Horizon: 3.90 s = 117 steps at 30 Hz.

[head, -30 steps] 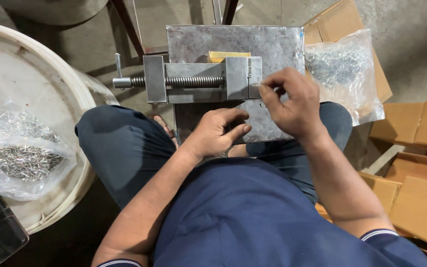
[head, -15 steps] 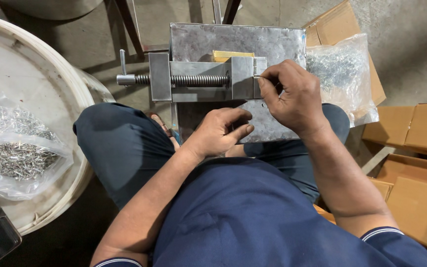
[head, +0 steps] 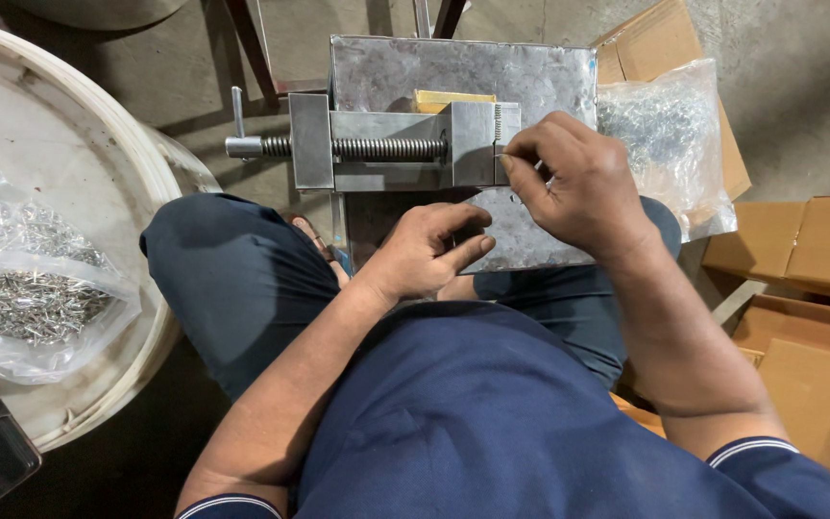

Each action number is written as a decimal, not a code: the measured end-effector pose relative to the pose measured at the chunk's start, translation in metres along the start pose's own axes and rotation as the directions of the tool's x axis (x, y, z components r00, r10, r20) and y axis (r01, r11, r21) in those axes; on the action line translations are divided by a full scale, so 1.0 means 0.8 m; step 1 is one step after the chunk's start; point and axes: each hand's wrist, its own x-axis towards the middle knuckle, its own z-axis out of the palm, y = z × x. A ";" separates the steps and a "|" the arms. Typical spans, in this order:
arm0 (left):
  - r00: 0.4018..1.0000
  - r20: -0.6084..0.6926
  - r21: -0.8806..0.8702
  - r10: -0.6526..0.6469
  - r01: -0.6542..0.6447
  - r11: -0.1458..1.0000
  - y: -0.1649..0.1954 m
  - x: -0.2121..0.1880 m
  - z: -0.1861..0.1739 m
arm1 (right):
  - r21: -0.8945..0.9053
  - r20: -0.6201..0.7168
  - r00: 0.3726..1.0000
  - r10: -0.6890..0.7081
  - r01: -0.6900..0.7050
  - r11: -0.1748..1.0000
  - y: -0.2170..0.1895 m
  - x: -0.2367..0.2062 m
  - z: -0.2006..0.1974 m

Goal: The person sits on the floor and uses a bench vise to assemble small metal parts. They pick up metal pieces from a plastic bag and the vise, insert them into the vise jaws, and tighten the screw to secure them. The person repeats this process with multiple metal pieces.

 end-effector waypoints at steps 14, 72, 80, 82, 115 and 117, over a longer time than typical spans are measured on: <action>0.994 -0.045 0.051 0.102 -0.099 0.994 -0.007 -0.005 0.009 | 0.133 -0.146 0.949 0.278 -0.259 0.957 0.052 -0.080 0.005; 0.997 0.001 0.122 0.082 -0.081 0.989 -0.010 -0.011 0.018 | 0.857 0.162 0.903 0.397 -0.328 0.397 0.017 -0.133 0.086; 0.994 0.077 0.112 0.084 -0.092 0.989 -0.013 -0.007 0.014 | 0.575 0.048 0.973 0.224 -0.210 0.791 0.024 -0.121 0.070; 0.995 0.073 0.102 0.071 -0.078 0.992 -0.011 -0.008 0.013 | 0.513 -0.009 0.981 0.192 -0.160 0.843 0.020 -0.121 0.073; 0.992 0.058 -0.240 -0.116 0.126 0.962 -0.011 -0.010 0.006 | 0.089 -0.134 0.991 0.021 -0.009 0.996 0.003 -0.028 0.024; 0.990 0.066 -0.247 -0.122 0.134 0.960 -0.011 -0.010 0.006 | 0.097 -0.148 0.988 0.043 -0.029 0.995 0.002 -0.033 0.024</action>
